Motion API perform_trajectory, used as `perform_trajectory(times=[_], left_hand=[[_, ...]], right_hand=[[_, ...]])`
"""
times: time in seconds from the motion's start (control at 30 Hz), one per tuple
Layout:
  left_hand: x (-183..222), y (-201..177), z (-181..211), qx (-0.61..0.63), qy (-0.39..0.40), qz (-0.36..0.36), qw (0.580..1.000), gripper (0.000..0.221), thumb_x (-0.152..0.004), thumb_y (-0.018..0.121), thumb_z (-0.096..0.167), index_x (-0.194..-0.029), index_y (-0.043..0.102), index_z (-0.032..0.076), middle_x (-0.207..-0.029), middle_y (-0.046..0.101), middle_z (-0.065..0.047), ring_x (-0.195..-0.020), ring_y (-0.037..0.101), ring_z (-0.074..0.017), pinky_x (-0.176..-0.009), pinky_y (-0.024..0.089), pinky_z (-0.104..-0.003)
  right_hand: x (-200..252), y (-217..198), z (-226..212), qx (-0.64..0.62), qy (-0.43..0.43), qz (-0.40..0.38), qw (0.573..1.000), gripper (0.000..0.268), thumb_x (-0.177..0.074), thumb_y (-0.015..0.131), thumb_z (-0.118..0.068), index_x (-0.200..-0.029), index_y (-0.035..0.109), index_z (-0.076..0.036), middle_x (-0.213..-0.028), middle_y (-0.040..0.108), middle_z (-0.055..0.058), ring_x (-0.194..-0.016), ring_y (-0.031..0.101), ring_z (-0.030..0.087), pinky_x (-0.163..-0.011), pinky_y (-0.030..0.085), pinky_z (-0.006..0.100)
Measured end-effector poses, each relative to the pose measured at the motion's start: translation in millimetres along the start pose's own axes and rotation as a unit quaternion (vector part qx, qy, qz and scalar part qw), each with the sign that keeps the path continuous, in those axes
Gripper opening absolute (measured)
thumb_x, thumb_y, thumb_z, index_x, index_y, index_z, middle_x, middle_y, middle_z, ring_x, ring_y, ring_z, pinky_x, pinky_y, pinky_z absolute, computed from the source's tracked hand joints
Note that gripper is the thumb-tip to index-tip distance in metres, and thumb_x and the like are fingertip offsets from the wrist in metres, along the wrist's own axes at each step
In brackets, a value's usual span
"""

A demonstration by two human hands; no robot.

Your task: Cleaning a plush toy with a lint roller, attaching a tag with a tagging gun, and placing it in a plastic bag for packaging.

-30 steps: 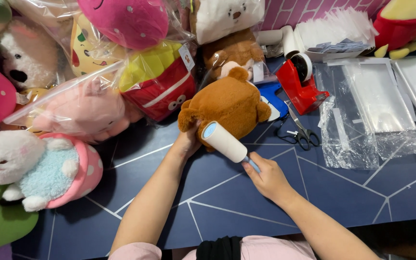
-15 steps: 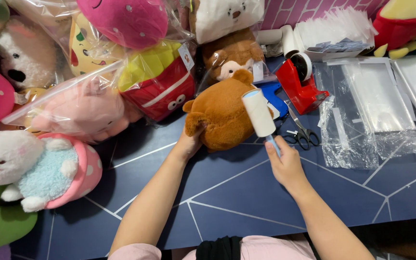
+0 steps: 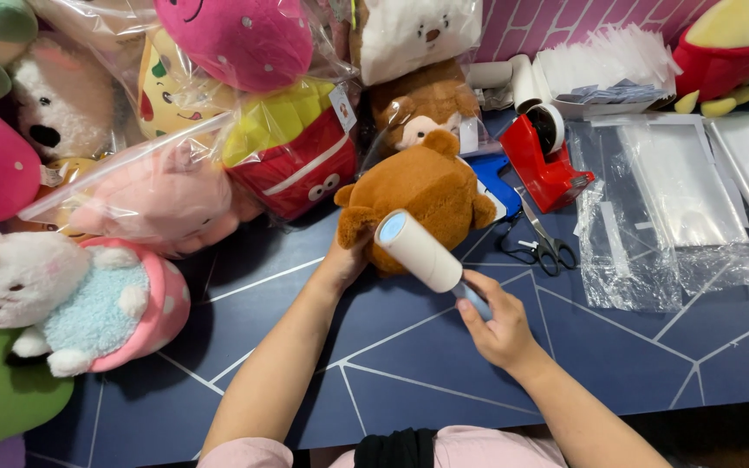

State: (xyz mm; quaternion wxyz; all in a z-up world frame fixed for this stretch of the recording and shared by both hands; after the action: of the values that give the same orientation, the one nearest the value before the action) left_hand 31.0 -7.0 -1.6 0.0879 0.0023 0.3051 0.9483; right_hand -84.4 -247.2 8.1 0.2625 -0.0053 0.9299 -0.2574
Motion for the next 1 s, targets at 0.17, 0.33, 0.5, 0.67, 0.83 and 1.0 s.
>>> perform_trajectory(times=[0.17, 0.33, 0.5, 0.67, 0.83, 1.0], left_hand=[[-14, -32, -30, -0.088, 0.059, -0.041, 0.994, 0.089, -0.089, 0.080, 0.010, -0.159, 0.025, 0.011, -0.141, 0.053, -0.011, -0.127, 0.051, -0.0185, -0.110, 0.044, -0.046], [-14, -33, -29, -0.157, 0.058, -0.058, 0.984, 0.092, -0.086, 0.084, 0.012, -0.157, 0.026, 0.013, -0.144, 0.050, -0.007, -0.128, 0.049, -0.0153, -0.111, 0.043, -0.042], [-13, -42, -37, -0.141, 0.048, -0.055, 0.987, 0.098, -0.084, 0.085, 0.013, -0.161, 0.024, 0.015, -0.146, 0.050, -0.008, -0.130, 0.050, -0.0178, -0.111, 0.044, -0.045], [-11, -32, -28, -0.141, 0.061, -0.054, 0.987, 0.097, -0.085, 0.085, 0.014, -0.160, 0.024, 0.013, -0.149, 0.048, -0.008, -0.132, 0.048, -0.0183, -0.112, 0.042, -0.046], [-10, -21, -24, -0.139, 0.066, -0.059, 0.986, 0.106, -0.078, 0.092, 0.019, -0.160, 0.025, 0.012, -0.151, 0.049, -0.010, -0.134, 0.049, -0.0206, -0.114, 0.042, -0.046], [-9, -13, -15, -0.144, 0.062, -0.037, 0.987, 0.100, -0.074, 0.096, 0.019, -0.154, 0.037, 0.015, -0.137, 0.059, -0.008, -0.124, 0.058, -0.0193, -0.106, 0.050, -0.044]], right_hand=[[-29, -25, -31, 0.098, -0.027, 0.032, 0.994, 0.027, -0.094, 0.069, -0.017, -0.120, 0.077, -0.013, -0.083, 0.075, 0.006, -0.075, 0.073, 0.028, -0.064, 0.058, 0.033], [-54, -55, -23, 0.174, -0.011, 0.047, 0.984, 0.029, -0.101, 0.065, -0.010, -0.129, 0.075, -0.010, -0.098, 0.075, 0.015, -0.092, 0.072, 0.038, -0.075, 0.057, 0.044], [-68, -76, -12, 0.215, 0.002, 0.068, 0.974, 0.029, -0.107, 0.063, -0.010, -0.133, 0.073, -0.003, -0.102, 0.074, 0.021, -0.088, 0.072, 0.041, -0.071, 0.056, 0.045], [-48, -60, -26, 0.170, -0.034, 0.055, 0.983, 0.029, -0.098, 0.070, -0.012, -0.126, 0.076, -0.010, -0.092, 0.074, 0.013, -0.082, 0.072, 0.035, -0.068, 0.056, 0.041], [-47, -42, -37, 0.137, -0.042, -0.002, 0.990, 0.028, -0.092, 0.073, -0.017, -0.118, 0.080, -0.019, -0.079, 0.074, 0.002, -0.070, 0.073, 0.026, -0.062, 0.057, 0.033], [-79, -72, -31, 0.217, -0.013, -0.006, 0.976, 0.028, -0.102, 0.067, -0.015, -0.129, 0.076, -0.014, -0.096, 0.076, 0.013, -0.090, 0.073, 0.036, -0.072, 0.058, 0.043]])
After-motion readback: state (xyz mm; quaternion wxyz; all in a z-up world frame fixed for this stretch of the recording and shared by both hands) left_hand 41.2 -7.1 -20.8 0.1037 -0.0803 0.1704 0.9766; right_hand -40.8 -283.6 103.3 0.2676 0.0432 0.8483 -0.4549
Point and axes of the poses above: each hand's wrist, its own x-axis away from the middle knuckle, its own y-axis out of the palm, z = x × y, the point moved 3 cm from there along -x, towards the middle knuckle
